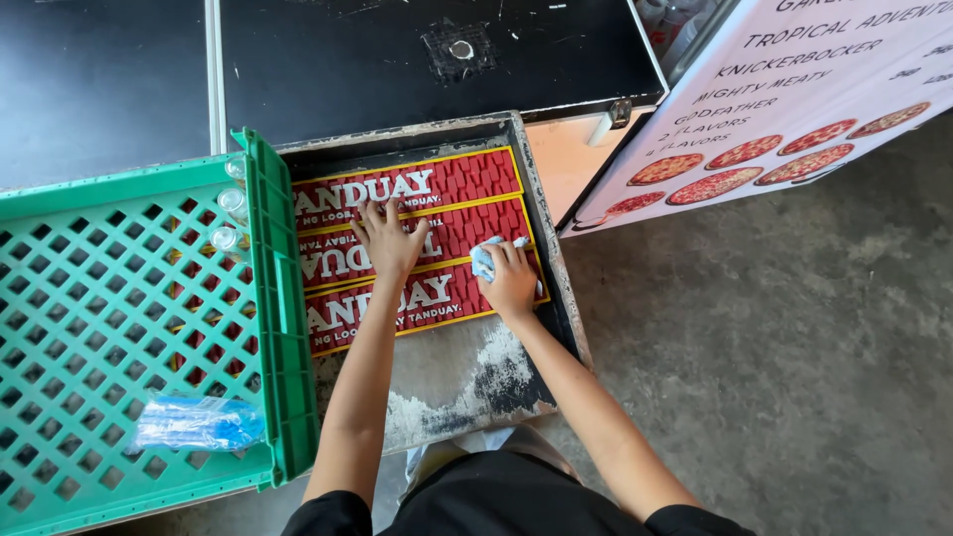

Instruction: Cleaning a fire extinguisher and a bar counter using a cloth.

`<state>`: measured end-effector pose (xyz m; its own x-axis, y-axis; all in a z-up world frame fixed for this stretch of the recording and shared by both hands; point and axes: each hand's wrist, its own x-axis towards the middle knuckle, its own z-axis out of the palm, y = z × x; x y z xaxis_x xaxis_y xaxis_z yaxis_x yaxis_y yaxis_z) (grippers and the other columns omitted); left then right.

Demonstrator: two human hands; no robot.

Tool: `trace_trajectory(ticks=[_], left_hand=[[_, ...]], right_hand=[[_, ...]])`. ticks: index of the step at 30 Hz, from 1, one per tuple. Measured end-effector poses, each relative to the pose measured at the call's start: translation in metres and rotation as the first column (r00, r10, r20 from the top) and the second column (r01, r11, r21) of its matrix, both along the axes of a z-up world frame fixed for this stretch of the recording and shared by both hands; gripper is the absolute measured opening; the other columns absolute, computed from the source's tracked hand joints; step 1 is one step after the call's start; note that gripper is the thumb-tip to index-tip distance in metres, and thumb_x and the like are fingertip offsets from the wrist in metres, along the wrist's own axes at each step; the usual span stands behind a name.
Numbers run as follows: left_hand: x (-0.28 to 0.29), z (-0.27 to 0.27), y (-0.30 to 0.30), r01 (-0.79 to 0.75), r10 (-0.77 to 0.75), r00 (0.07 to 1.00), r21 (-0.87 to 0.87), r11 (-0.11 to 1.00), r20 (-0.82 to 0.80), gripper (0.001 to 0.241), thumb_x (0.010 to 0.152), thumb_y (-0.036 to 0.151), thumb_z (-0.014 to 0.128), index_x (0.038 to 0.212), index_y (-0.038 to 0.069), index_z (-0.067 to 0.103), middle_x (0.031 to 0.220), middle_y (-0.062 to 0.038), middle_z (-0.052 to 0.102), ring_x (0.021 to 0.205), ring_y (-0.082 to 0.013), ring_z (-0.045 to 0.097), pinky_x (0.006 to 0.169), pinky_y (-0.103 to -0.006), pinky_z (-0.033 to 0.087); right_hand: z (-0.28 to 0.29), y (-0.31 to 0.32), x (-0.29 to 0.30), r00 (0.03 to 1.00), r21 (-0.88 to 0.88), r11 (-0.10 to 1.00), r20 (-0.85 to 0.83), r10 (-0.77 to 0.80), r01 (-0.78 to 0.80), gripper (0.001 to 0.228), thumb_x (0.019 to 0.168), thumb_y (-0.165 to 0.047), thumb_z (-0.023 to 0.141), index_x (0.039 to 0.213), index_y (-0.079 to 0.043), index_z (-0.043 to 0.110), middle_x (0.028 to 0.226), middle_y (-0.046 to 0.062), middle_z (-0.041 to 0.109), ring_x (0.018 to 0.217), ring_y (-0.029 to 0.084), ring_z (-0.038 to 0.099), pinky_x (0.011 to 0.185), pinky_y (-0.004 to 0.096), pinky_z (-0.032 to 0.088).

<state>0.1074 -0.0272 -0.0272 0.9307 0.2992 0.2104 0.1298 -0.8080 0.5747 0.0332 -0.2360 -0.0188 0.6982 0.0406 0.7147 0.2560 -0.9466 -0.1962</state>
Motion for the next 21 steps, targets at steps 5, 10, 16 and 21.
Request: trace_trajectory(ticks=[5,10,16,21], left_hand=[[-0.009,0.007,0.006,0.095,-0.095,0.995,-0.050,0.994,-0.014,0.069,0.084,0.050,0.065,0.143,0.016,0.049,0.154,-0.021,0.035,0.153,-0.0435,0.018,0.122,-0.0631,0.001],[-0.020,0.012,0.013,0.239,-0.240,0.970,-0.058,0.969,-0.028,0.077,0.089,0.055,0.062,0.153,0.017,0.044,0.161,-0.025,0.029,0.156,-0.0412,0.011,0.120,-0.0624,-0.010],[-0.084,0.037,-0.014,0.327,-0.328,0.937,-0.034,0.945,-0.117,0.068,0.099,0.032,0.060,0.160,0.015,0.035,0.168,-0.015,0.026,0.157,-0.0336,0.014,0.123,-0.0621,-0.006],[-0.134,0.034,0.007,0.137,-0.131,0.984,0.049,0.989,-0.120,0.062,0.104,0.044,0.053,0.159,0.017,0.041,0.165,-0.014,0.033,0.155,-0.0342,0.020,0.121,-0.0619,-0.004]], right_hand=[[0.000,0.000,0.000,1.000,-0.008,1.000,0.010,-0.010,0.010,0.042,0.061,-0.026,0.072,0.102,-0.034,0.065,0.094,-0.014,0.060,0.088,0.013,0.066,0.069,0.024,0.056],[0.008,0.001,-0.001,1.000,0.005,1.000,0.013,0.013,-0.013,0.041,0.062,-0.024,0.073,0.102,-0.032,0.067,0.094,-0.013,0.060,0.087,0.014,0.066,0.069,0.026,0.057],[0.008,0.000,-0.002,0.999,-0.032,0.999,0.037,0.028,-0.026,0.043,0.060,-0.022,0.075,0.102,-0.030,0.066,0.094,-0.011,0.061,0.087,0.015,0.067,0.067,0.027,0.057],[0.012,-0.004,-0.017,0.978,0.095,0.987,-0.153,0.140,-0.127,0.049,0.063,-0.015,0.080,0.108,-0.025,0.064,0.101,-0.005,0.061,0.097,0.025,0.066,0.076,0.037,0.059]])
